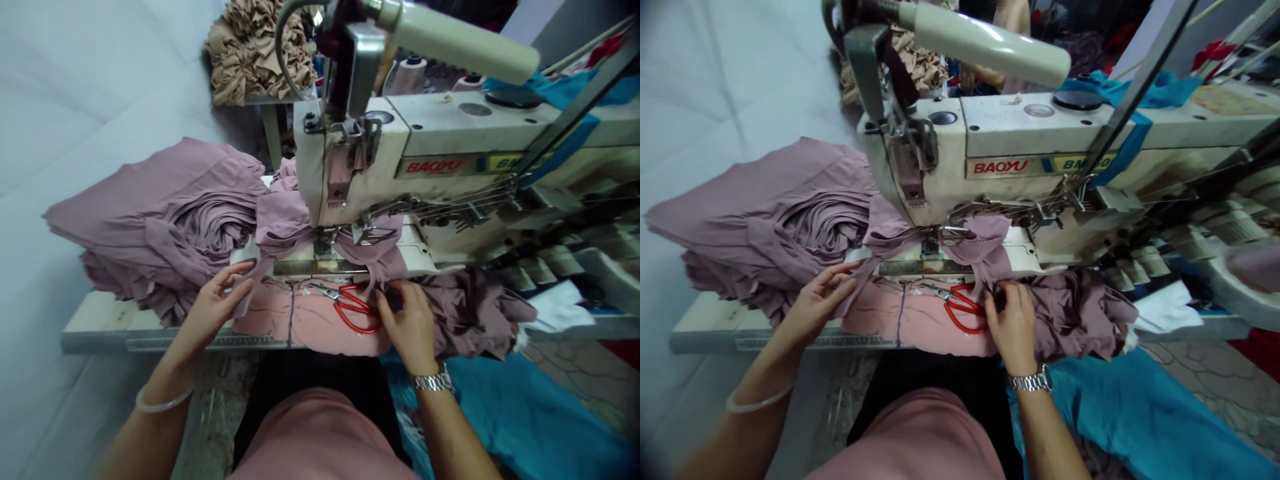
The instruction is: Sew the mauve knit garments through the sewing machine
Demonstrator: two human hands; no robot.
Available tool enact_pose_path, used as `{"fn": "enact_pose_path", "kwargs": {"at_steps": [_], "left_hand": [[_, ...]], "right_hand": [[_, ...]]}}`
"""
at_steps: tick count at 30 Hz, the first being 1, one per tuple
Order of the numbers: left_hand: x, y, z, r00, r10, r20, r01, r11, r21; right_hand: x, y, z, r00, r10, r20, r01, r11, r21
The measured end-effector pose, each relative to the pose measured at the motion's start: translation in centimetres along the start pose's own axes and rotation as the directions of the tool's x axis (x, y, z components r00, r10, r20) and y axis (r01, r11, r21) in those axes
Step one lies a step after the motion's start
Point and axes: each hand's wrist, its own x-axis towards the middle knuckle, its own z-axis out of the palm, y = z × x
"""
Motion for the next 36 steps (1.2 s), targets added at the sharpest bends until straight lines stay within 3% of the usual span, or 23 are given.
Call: {"fn": "enact_pose_path", "kwargs": {"at_steps": [2,4,5,7,9,10,12,13,15,17,18,19,20,22,23,24,26,28,29,30,32,36], "left_hand": [[-1.0,0.2,-0.2,0.992,0.064,0.107,-0.076,0.991,0.111],[-1.8,0.1,-0.3,0.959,0.183,0.216,-0.239,0.932,0.274],[-2.0,-0.1,-0.3,0.931,0.269,0.248,-0.346,0.868,0.358],[-1.9,-0.9,-0.2,0.857,0.443,0.261,-0.511,0.676,0.53],[-1.3,-2.0,-0.2,0.783,0.574,0.238,-0.56,0.487,0.67],[-0.9,-2.4,-0.2,0.75,0.623,0.221,-0.561,0.423,0.712],[-0.2,-2.7,-0.3,0.686,0.705,0.183,-0.569,0.361,0.739],[0.0,-2.5,-0.3,0.654,0.74,0.156,-0.579,0.356,0.734],[0.2,-1.7,-0.1,0.628,0.772,0.096,-0.59,0.392,0.706],[0.3,-0.5,0.2,0.667,0.745,0.029,-0.592,0.505,0.628],[0.4,0.2,0.4,0.715,0.699,-0.014,-0.577,0.601,0.554],[0.6,0.9,0.6,0.767,0.637,-0.082,-0.543,0.712,0.445],[0.8,1.6,0.9,0.811,0.558,-0.173,-0.498,0.815,0.297],[1.5,3.0,1.6,0.853,0.406,-0.327,-0.44,0.898,-0.032],[1.9,3.8,2.1,0.855,0.385,-0.347,-0.45,0.884,-0.129],[2.2,4.4,2.8,0.852,0.429,-0.3,-0.485,0.863,-0.144],[2.7,5.3,4.5,0.788,0.616,-0.008,-0.615,0.787,0.047],[3.0,5.3,6.2,0.653,0.689,0.315,-0.756,0.567,0.327],[3.1,5.0,6.9,0.593,0.694,0.408,-0.797,0.432,0.422],[3.3,4.5,7.3,0.543,0.713,0.443,-0.814,0.318,0.486],[3.6,3.5,7.3,0.485,0.764,0.426,-0.813,0.214,0.542],[4.0,3.4,5.5,0.465,0.781,0.417,-0.848,0.259,0.462]], "right_hand": [[-0.2,0.3,0.6,0.999,0.017,-0.029,-0.016,1.0,0.022],[-0.3,0.8,0.6,0.984,0.169,-0.06,-0.15,0.959,0.241],[-0.1,1.0,0.3,0.957,0.286,-0.052,-0.239,0.877,0.417],[0.6,1.3,-0.6,0.867,0.497,0.045,-0.346,0.534,0.772],[1.8,1.2,-1.7,0.805,0.57,0.164,-0.292,0.139,0.946],[2.5,0.9,-2.3,0.802,0.564,0.197,-0.243,0.006,0.97],[3.8,-0.1,-3.0,0.829,0.523,0.198,-0.178,-0.089,0.98],[4.3,-0.8,-3.2,0.852,0.493,0.174,-0.159,-0.072,0.985],[5.1,-2.7,-3.0,0.916,0.394,0.078,-0.111,0.063,0.992],[5.6,-4.8,-2.2,0.986,0.164,-0.018,-0.04,0.338,0.94],[5.9,-5.8,-1.6,0.999,-0.027,-0.021,0.032,0.503,0.864],[6.2,-6.6,-1.1,0.969,-0.244,0.02,0.148,0.649,0.746],[6.5,-7.3,-0.4,0.888,-0.451,0.09,0.309,0.73,0.609],[7.1,-7.9,0.7,0.699,-0.677,0.231,0.593,0.729,0.342],[7.4,-7.9,1.1,0.639,-0.72,0.271,0.679,0.693,0.243],[7.7,-7.7,1.4,0.609,-0.738,0.291,0.725,0.667,0.171],[8.1,-6.9,1.5,0.589,-0.749,0.303,0.756,0.644,0.12],[8.2,-6.0,1.0,0.581,-0.757,0.297,0.759,0.637,0.137],[8.2,-5.6,0.7,0.58,-0.759,0.295,0.757,0.636,0.15],[8.2,-5.2,0.2,0.579,-0.761,0.292,0.755,0.636,0.159],[8.1,-4.6,-0.6,0.575,-0.769,0.279,0.76,0.629,0.164],[7.9,-4.4,-1.1,0.563,-0.786,0.257,0.801,0.595,0.066]]}}
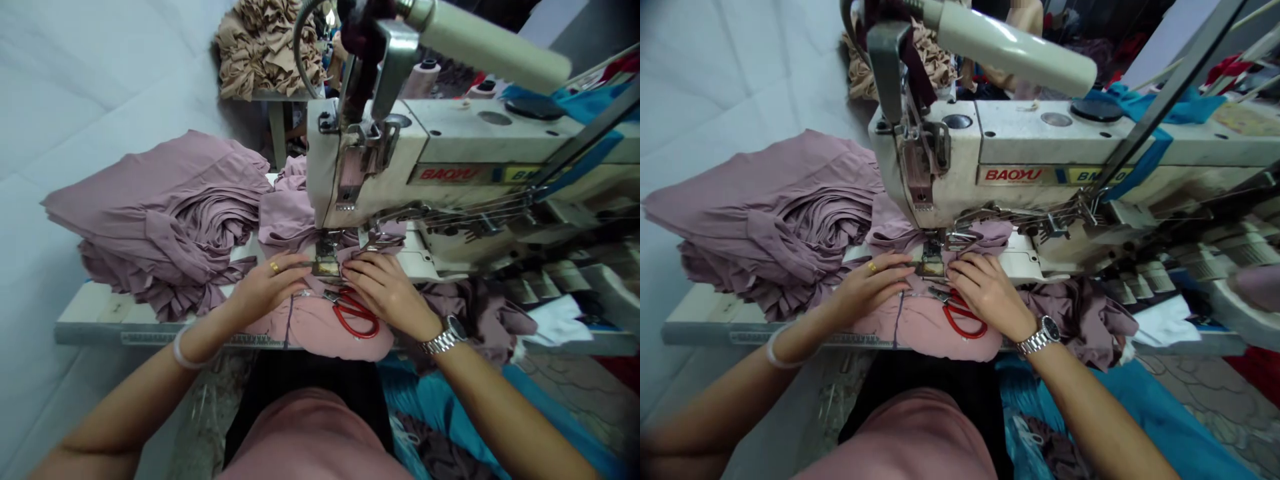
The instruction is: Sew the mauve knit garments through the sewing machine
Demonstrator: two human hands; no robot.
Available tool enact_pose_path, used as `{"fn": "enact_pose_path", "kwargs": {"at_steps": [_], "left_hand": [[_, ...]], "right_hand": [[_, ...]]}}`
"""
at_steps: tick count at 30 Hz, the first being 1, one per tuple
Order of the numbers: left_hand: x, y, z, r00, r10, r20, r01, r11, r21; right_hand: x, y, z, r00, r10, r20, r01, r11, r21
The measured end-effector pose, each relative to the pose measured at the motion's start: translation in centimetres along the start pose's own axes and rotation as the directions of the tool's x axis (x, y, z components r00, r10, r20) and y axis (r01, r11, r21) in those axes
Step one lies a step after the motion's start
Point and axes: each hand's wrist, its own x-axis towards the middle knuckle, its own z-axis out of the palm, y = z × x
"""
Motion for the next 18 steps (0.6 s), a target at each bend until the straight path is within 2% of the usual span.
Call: {"fn": "enact_pose_path", "kwargs": {"at_steps": [3,5,7,8,9,10,11,12,13,14,15,16,17,18], "left_hand": [[0.8,0.3,-1.2,0.996,-0.02,0.082,0.026,0.997,-0.073],[1.6,0.8,-1.5,0.99,-0.091,0.108,0.1,0.992,-0.079],[2.0,0.7,-1.7,0.971,-0.214,0.105,0.227,0.964,-0.14],[2.1,0.2,-2.1,0.948,-0.31,0.073,0.318,0.923,-0.216],[2.1,-0.6,-2.6,0.901,-0.434,0.015,0.415,0.85,-0.325],[2.0,-1.7,-3.4,0.812,-0.58,-0.061,0.492,0.738,-0.462],[2.0,-2.9,-4.3,0.674,-0.727,-0.133,0.523,0.596,-0.61],[2.0,-4.1,-5.2,0.504,-0.844,-0.18,0.498,0.455,-0.739],[2.1,-5.0,-5.9,0.349,-0.913,-0.21,0.433,0.356,-0.828],[2.2,-5.6,-6.3,0.257,-0.939,-0.228,0.381,0.316,-0.869],[2.4,-5.5,-6.2,0.254,-0.927,-0.277,0.366,0.357,-0.859],[2.6,-4.8,-5.7,0.313,-0.873,-0.373,0.371,0.474,-0.799],[2.7,-3.6,-4.6,0.463,-0.771,-0.437,0.402,0.623,-0.671],[2.7,-2.0,-3.2,0.656,-0.627,-0.42,0.42,0.766,-0.486]], "right_hand": [[0.4,-0.3,0.5,1.0,-0.028,0.011,0.029,0.999,-0.039],[0.4,-0.4,1.1,1.0,-0.024,0.004,0.024,0.999,-0.032],[0.3,-0.3,1.5,1.0,0.004,-0.006,-0.004,0.999,-0.034],[0.1,-0.3,1.6,1.0,0.015,-0.007,-0.015,0.999,-0.038],[0.0,-0.2,1.7,1.0,0.02,-0.006,-0.02,0.999,-0.044],[0.0,-0.2,1.7,1.0,0.015,-0.005,-0.016,0.998,-0.057],[0.1,-0.3,1.6,1.0,0.001,-0.005,-0.001,0.997,-0.078],[0.3,-0.5,1.6,1.0,-0.022,-0.008,0.021,0.994,-0.103],[0.6,-0.8,1.6,0.999,-0.05,-0.008,0.048,0.991,-0.127],[1.0,-1.1,1.6,0.997,-0.082,-0.009,0.08,0.986,-0.147],[1.4,-1.6,1.7,0.993,-0.115,-0.011,0.112,0.981,-0.156],[1.8,-2.0,1.8,0.99,-0.143,-0.014,0.139,0.978,-0.152],[2.0,-2.3,2.0,0.987,-0.159,-0.016,0.155,0.978,-0.139],[2.2,-2.6,2.1,0.987,-0.16,-0.021,0.157,0.98,-0.122]]}}
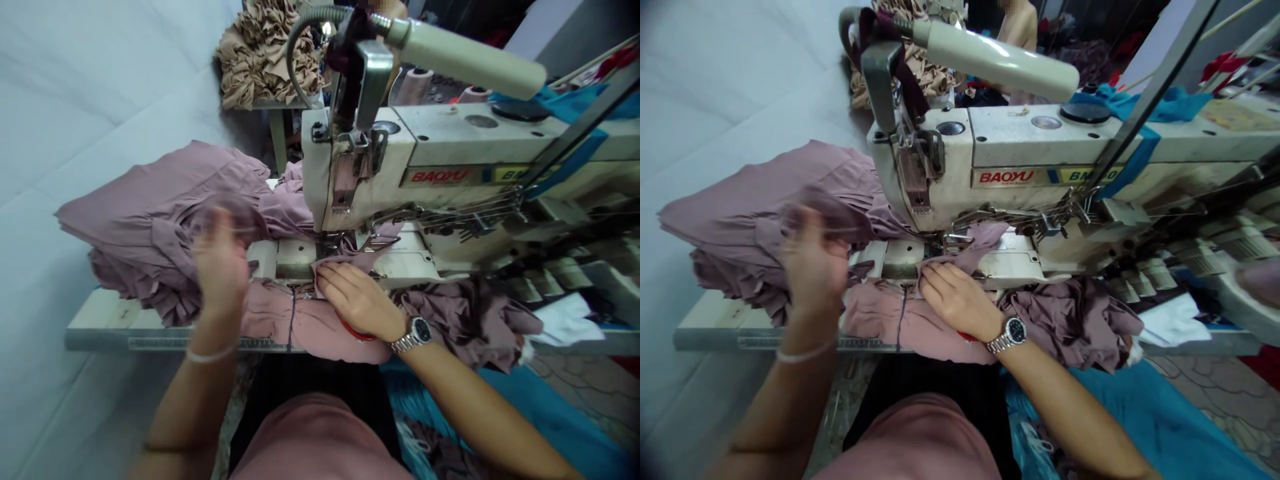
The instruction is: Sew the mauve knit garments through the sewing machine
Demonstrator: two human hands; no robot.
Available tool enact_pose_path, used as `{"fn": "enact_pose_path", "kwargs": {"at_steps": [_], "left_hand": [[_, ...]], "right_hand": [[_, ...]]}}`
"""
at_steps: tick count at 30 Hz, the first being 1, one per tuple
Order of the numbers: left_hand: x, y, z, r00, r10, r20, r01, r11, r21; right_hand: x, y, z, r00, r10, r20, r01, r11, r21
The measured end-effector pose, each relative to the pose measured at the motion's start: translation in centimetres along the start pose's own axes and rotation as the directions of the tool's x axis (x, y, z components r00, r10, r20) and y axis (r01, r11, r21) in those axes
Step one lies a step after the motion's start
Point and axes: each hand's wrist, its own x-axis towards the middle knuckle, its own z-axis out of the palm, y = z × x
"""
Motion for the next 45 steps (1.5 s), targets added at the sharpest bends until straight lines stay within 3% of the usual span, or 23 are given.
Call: {"fn": "enact_pose_path", "kwargs": {"at_steps": [2,5,7,11,16,19,22,26,28,30,34,41,45], "left_hand": [[-3.6,0.8,2.8,0.975,0.086,0.205,-0.098,0.994,0.049],[-7.1,0.6,5.0,0.866,0.253,0.432,-0.356,0.918,0.176],[-7.2,-0.3,4.7,0.804,0.329,0.495,-0.479,0.852,0.212],[-4.5,-2.0,2.9,0.708,0.399,0.582,-0.57,0.809,0.139],[-4.3,-1.2,2.2,0.591,0.425,0.686,-0.741,0.622,0.253],[-5.8,-0.2,2.4,0.599,0.421,0.681,-0.767,0.546,0.337],[-6.8,0.3,2.8,0.616,0.436,0.657,-0.762,0.543,0.354],[-6.7,0.2,3.9,0.708,0.311,0.634,-0.675,0.561,0.479],[-6.4,0.1,4.3,0.734,0.303,0.607,-0.653,0.56,0.51],[-6.0,0.2,4.4,0.717,0.337,0.61,-0.672,0.565,0.479],[-5.8,0.8,3.6,0.643,0.375,0.668,-0.732,0.556,0.393],[-6.1,1.9,3.8,0.7,0.259,0.666,-0.679,0.531,0.507],[-6.4,2.3,4.5,0.685,0.227,0.693,-0.686,0.522,0.507]], "right_hand": [[-0.2,-0.1,0.1,0.999,0.049,0.006,-0.049,0.999,0.012],[-1.5,0.7,-0.1,0.983,0.184,0.02,-0.184,0.983,-0.003],[-2.3,1.3,-0.5,0.971,0.238,0.013,-0.238,0.971,0.033],[-2.8,1.7,-0.6,0.96,0.279,-0.031,-0.273,0.954,0.127],[-2.3,0.8,-0.2,0.96,0.278,-0.038,-0.275,0.959,0.069],[-2.1,0.1,-0.1,0.977,0.209,-0.029,-0.209,0.978,0.009],[-2.0,-0.3,0.3,0.976,0.213,-0.048,-0.213,0.977,-0.014],[-2.2,0.2,0.8,0.954,0.29,-0.074,-0.29,0.957,0.018],[-2.4,0.4,0.8,0.952,0.299,-0.062,-0.297,0.954,0.036],[-2.6,0.5,0.7,0.955,0.293,-0.039,-0.291,0.956,0.036],[-2.5,-0.1,0.6,0.955,0.292,-0.048,-0.291,0.956,0.032],[-0.8,-1.8,1.4,0.872,0.462,-0.159,-0.433,0.882,0.187],[-0.7,-2.3,1.4,0.888,0.446,-0.113,-0.439,0.895,0.081]]}}
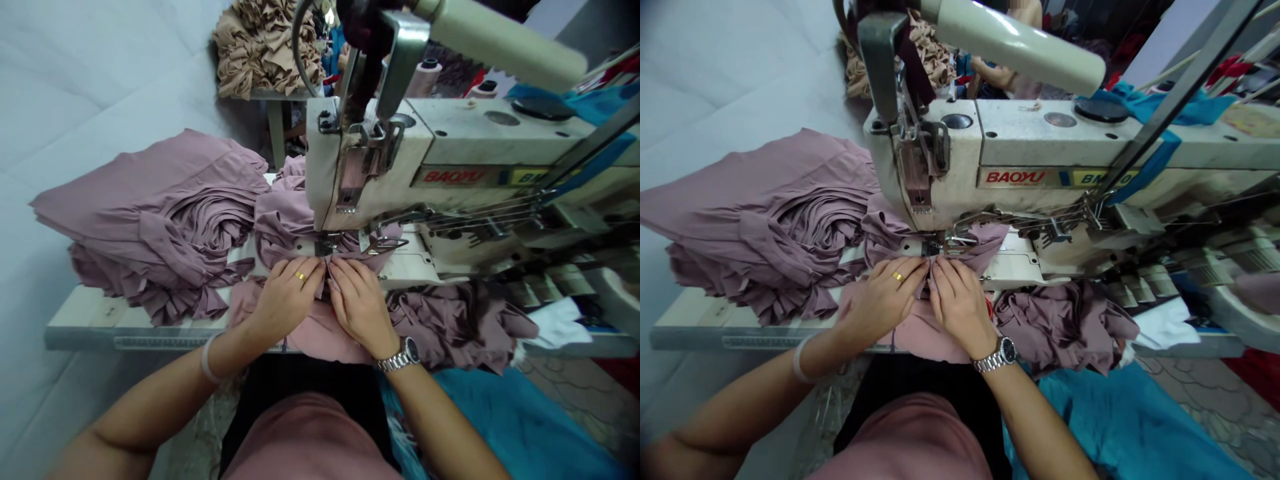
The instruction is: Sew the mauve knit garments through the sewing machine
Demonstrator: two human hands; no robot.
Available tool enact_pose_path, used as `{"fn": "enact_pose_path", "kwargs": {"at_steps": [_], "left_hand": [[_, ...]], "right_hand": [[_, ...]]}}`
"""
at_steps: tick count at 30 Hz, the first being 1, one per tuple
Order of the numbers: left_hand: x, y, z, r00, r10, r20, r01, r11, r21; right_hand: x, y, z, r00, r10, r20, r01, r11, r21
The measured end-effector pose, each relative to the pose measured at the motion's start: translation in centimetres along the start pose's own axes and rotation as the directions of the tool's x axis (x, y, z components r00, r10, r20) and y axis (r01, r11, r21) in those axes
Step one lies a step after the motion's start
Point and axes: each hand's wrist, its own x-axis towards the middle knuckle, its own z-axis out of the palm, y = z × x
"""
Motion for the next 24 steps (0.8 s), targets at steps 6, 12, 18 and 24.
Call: {"fn": "enact_pose_path", "kwargs": {"at_steps": [6,12,18,24], "left_hand": [[-0.11,0.38,0.17,1.0,-0.02,0.02,0.019,1.0,0.015],[0.05,0.38,0.03,0.998,-0.034,0.049,0.033,0.999,0.018],[0.0,0.07,0.1,0.999,-0.019,0.028,0.018,1.0,0.015],[0.14,0.06,0.17,1.0,-0.022,0.001,0.022,1.0,0.016]], "right_hand": [[-0.41,0.28,-0.26,0.995,-0.06,0.077,0.068,0.991,-0.112],[0.14,0.23,-0.44,0.995,-0.057,0.079,0.067,0.99,-0.125],[0.05,0.35,-0.39,0.993,-0.085,0.081,0.095,0.986,-0.135],[0.26,0.35,-0.42,0.994,-0.068,0.081,0.076,0.991,-0.109]]}}
